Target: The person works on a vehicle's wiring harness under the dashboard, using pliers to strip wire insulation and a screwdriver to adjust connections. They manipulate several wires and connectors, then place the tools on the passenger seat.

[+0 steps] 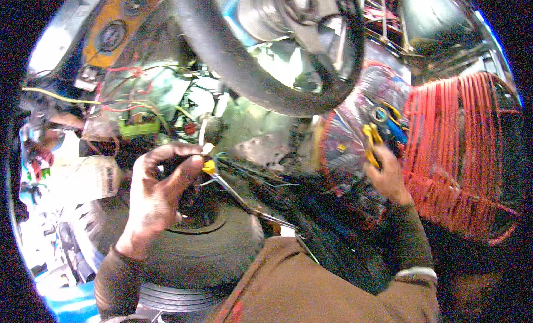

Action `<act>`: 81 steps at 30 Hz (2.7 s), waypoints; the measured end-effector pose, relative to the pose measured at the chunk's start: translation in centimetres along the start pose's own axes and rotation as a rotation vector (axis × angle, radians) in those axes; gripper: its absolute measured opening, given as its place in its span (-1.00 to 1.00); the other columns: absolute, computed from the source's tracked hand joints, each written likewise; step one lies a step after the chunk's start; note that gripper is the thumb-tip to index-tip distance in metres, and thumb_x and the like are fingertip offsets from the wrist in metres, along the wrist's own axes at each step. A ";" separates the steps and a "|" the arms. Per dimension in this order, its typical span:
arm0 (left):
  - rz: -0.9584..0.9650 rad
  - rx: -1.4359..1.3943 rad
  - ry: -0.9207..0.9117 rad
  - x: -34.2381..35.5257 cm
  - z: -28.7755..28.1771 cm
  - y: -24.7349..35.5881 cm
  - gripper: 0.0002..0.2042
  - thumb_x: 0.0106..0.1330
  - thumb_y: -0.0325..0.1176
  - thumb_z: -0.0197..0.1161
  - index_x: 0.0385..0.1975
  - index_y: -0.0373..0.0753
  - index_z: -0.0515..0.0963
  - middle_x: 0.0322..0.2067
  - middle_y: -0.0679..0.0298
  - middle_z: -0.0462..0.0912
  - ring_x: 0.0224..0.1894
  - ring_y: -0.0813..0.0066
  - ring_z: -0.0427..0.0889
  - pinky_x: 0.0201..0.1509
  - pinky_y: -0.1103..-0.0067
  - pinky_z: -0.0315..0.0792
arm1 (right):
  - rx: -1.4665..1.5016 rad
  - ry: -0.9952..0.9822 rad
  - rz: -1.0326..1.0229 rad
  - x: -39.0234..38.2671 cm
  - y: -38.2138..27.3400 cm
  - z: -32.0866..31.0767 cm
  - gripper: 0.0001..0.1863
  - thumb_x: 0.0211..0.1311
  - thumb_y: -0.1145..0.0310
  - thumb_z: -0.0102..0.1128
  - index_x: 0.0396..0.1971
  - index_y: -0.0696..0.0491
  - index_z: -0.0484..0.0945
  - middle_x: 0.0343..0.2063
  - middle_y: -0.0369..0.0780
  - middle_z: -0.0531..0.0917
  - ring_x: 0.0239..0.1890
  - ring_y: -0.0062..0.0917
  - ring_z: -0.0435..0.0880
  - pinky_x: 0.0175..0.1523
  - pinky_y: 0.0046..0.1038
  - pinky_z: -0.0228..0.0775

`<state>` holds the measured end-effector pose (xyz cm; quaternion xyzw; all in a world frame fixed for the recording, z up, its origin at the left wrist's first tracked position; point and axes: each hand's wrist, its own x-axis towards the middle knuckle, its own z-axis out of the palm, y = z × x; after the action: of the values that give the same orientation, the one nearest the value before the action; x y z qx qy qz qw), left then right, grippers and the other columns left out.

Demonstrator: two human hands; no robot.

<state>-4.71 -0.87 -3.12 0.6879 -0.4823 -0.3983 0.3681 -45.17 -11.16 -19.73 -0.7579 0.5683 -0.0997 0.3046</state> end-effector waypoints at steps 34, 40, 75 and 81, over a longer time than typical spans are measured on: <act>-0.018 -0.215 -0.137 0.1 -1.0 0.4 -0.90 0.40 -0.47 0.37 -0.18 -0.34 0.69 -0.36 0.39 0.68 -0.32 0.72 0.57 -0.20 0.68 0.53 | -0.111 0.170 -0.677 -0.3 -13.8 3.3 -0.62 -0.13 0.36 0.42 -0.26 0.18 0.58 0.10 0.07 0.55 0.08 0.00 0.60 0.19 -0.10 0.49; 0.071 -0.177 -0.044 -0.2 -0.4 0.1 -0.89 0.42 -0.45 0.37 -0.17 -0.34 0.69 -0.37 0.42 0.67 -0.33 0.74 0.57 -0.25 0.70 0.50 | -0.083 0.132 -0.646 -0.6 -14.1 3.6 -0.62 -0.11 0.37 0.40 -0.24 0.19 0.57 0.06 0.06 0.56 0.04 0.01 0.60 0.15 -0.10 0.50; 0.258 0.005 0.060 -0.3 -0.2 0.5 -0.88 0.47 -0.47 0.28 -0.13 -0.37 0.66 -0.44 0.42 0.64 -0.40 0.79 0.49 -0.32 0.74 0.42 | -0.054 0.163 -0.480 -2.3 -18.8 4.8 -0.52 0.00 0.56 0.20 0.03 0.21 0.57 0.43 0.12 0.26 0.43 0.11 0.28 0.51 0.06 0.03; 0.376 0.085 0.123 -0.2 -0.2 0.2 -0.88 0.41 -0.50 0.33 -0.14 -0.37 0.66 -0.45 0.38 0.64 -0.41 0.80 0.48 -0.32 0.74 0.41 | 0.079 0.091 -0.485 -2.6 -19.1 5.2 -0.47 0.01 0.62 0.14 0.10 0.25 0.50 0.46 0.19 0.16 0.45 0.23 0.17 0.55 0.09 -0.04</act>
<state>-4.69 -0.70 -2.84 0.6237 -0.5953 -0.2592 0.4353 -28.14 -3.69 -12.39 -0.8542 0.3786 -0.2259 0.2756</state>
